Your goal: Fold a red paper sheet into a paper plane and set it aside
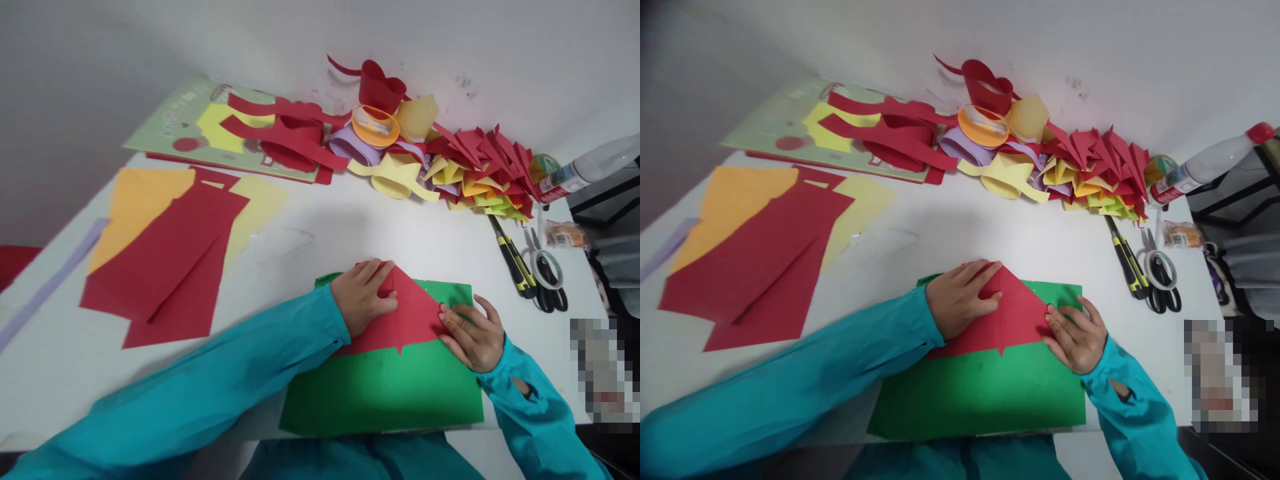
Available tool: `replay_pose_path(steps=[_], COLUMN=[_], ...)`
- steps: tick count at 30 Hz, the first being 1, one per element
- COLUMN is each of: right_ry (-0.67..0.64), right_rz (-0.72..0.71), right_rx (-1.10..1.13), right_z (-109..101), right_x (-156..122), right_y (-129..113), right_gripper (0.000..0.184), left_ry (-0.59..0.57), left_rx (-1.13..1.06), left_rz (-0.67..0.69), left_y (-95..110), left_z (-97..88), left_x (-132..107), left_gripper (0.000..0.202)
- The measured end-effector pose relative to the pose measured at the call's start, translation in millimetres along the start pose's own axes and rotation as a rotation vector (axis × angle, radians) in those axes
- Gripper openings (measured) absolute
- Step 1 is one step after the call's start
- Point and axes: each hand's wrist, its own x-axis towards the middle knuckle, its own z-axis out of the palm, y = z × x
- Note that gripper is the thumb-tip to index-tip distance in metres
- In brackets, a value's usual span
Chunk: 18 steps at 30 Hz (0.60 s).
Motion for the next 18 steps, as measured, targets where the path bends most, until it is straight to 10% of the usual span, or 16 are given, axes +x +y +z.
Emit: replay_pose_path(steps=[10, 18], right_ry=[0.187, -0.152], right_rz=[0.257, 0.102], right_rx=[0.129, 0.062], right_z=[-9.7, 16.8], right_x=[-2.3, 57.1], right_y=[10.7, -5.1], right_gripper=[0.019, 0.033], left_ry=[0.024, -0.017], left_rx=[-0.023, -0.069], left_rz=[0.025, 0.042], left_y=[-4.1, -10.0], left_z=[4.8, 9.1], left_x=[-1.3, 6.5], left_gripper=[0.017, 0.014])
